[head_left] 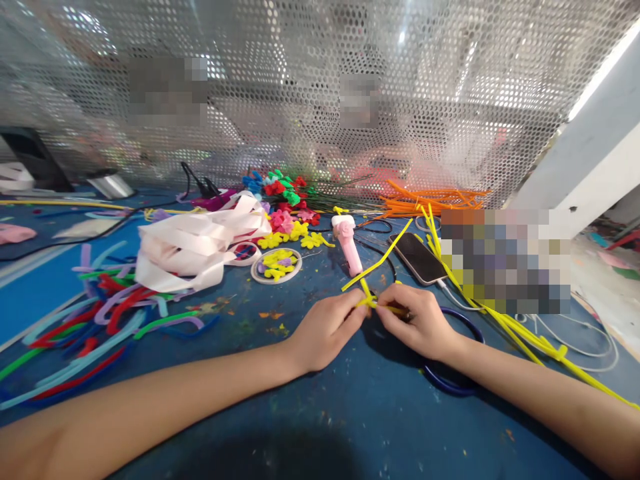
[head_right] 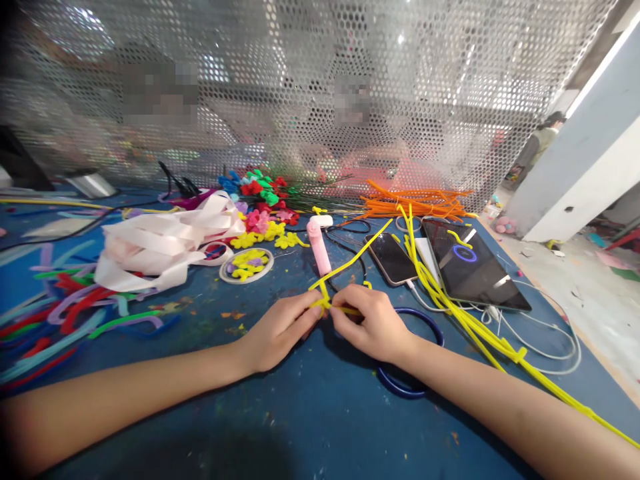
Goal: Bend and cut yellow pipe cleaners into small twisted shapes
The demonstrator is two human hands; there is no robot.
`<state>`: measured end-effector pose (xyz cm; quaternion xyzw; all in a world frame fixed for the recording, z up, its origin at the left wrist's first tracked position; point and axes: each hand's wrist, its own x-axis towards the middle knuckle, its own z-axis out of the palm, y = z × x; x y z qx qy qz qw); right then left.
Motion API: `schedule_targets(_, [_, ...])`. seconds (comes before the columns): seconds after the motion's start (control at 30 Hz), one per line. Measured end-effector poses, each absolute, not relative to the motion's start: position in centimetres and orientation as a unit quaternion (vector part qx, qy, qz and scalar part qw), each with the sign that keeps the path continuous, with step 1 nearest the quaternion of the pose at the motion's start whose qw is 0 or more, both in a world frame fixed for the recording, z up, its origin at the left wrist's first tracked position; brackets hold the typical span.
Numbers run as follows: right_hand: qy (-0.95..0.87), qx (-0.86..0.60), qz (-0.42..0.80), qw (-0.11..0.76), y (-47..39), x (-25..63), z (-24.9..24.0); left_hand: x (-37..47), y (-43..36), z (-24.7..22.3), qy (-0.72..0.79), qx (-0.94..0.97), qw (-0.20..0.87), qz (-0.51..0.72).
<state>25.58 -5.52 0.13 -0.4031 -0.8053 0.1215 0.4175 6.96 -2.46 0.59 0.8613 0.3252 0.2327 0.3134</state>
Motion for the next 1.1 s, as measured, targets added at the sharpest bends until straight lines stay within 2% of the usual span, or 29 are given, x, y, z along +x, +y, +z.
schedule_targets(0.1, [-0.788, -0.417, 0.086, 0.446, -5.5, 25.7, -0.1, 6.9, -2.2, 0.9, 0.294, 0.836, 0.396, 0.242])
schedule_targets(0.17, [-0.785, -0.417, 0.056, 0.454, -5.5, 25.8, -0.2, 6.9, -2.1, 1.0, 0.283, 0.832, 0.410, 0.244])
schedule_targets(0.3, [-0.785, -0.411, -0.026, 0.463, -5.7, 25.8, -0.3, 7.0, -2.3, 1.0, 0.297, 0.841, 0.385, 0.237])
schedule_targets(0.47, [-0.805, -0.401, -0.081, 0.429, -5.8, 25.6, -0.7, 7.1, -2.7, 0.7, 0.319, 0.868, 0.298, 0.238])
schedule_targets(0.6, [-0.825, -0.390, -0.049, 0.405, -5.8, 25.5, -0.7, 7.2, -2.9, 0.3, 0.313, 0.888, 0.255, 0.220])
schedule_targets(0.83, [-0.807, -0.413, 0.089, 0.413, -5.5, 25.6, 0.1, 7.1, -2.8, 0.2, 0.327, 0.881, 0.266, 0.215])
schedule_targets(1.1, [-0.824, -0.401, 0.012, 0.401, -5.7, 25.4, -0.5, 7.3, -3.1, -0.1, 0.345, 0.879, 0.243, 0.222])
